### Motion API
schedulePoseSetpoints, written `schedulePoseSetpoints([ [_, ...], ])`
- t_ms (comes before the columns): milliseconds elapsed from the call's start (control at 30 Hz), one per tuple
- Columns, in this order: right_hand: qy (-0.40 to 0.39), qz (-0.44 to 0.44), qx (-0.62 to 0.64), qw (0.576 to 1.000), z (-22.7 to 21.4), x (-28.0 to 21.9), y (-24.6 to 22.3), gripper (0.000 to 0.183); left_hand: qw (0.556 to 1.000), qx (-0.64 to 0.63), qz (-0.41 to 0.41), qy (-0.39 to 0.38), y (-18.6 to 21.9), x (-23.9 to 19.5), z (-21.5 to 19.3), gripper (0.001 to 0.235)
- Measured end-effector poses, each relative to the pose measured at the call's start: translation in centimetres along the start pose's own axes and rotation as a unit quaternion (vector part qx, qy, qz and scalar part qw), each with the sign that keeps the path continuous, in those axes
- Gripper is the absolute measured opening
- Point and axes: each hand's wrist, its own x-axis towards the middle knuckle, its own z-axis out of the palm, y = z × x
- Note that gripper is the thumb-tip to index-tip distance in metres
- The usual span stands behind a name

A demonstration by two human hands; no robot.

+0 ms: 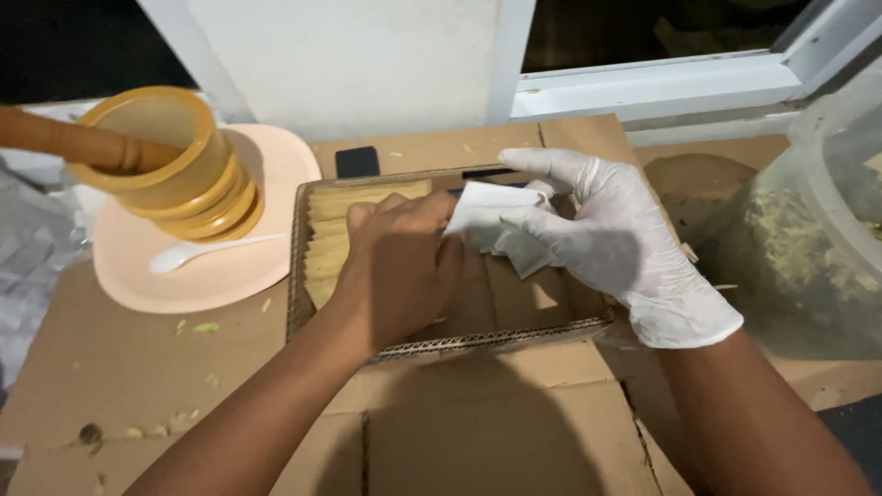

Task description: Folding and heat-sealing small brown paper bags using a handheld device.

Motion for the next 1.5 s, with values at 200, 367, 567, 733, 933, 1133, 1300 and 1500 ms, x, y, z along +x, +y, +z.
schedulePoseSetpoints([
  [200, -0.035, 0.015, -0.184, 0.982, 2.6, -0.7, -1.2, 0.051, 0.995, -0.025, -0.071, 0.072, -1.5, -3.1, -2.7, 0.030],
  [367, -0.108, -0.170, -0.226, 0.953, 4.2, -0.2, 2.0, 0.049, 0.985, -0.080, -0.149, 0.023, -2.8, -5.2, -3.9, 0.032],
  [567, -0.060, -0.308, -0.374, 0.873, 5.5, -0.2, 4.0, 0.053, 0.989, -0.035, -0.143, 0.003, -4.2, -5.9, -3.3, 0.024],
  [733, -0.116, -0.188, -0.375, 0.900, 5.7, -0.1, 4.4, 0.059, 0.990, 0.006, -0.135, -0.044, -4.1, -6.0, -3.5, 0.019],
  [933, -0.082, -0.263, -0.415, 0.867, 5.8, -0.2, 3.6, 0.053, 0.991, 0.023, -0.124, -0.052, -4.1, -6.0, -3.5, 0.018],
  [1133, -0.097, -0.299, -0.314, 0.896, 5.3, -0.4, 3.5, 0.057, 0.988, 0.056, -0.135, -0.045, -4.3, -6.2, -3.4, 0.013],
  [1300, -0.087, -0.299, -0.333, 0.890, 5.0, -0.6, 3.3, 0.055, 0.994, 0.073, -0.079, -0.001, -4.0, -6.2, -4.0, 0.016],
  [1500, -0.049, -0.288, -0.266, 0.918, 3.2, -1.6, 3.9, 0.050, 0.997, 0.039, -0.047, -0.042, -1.6, -4.3, -4.4, 0.023],
])
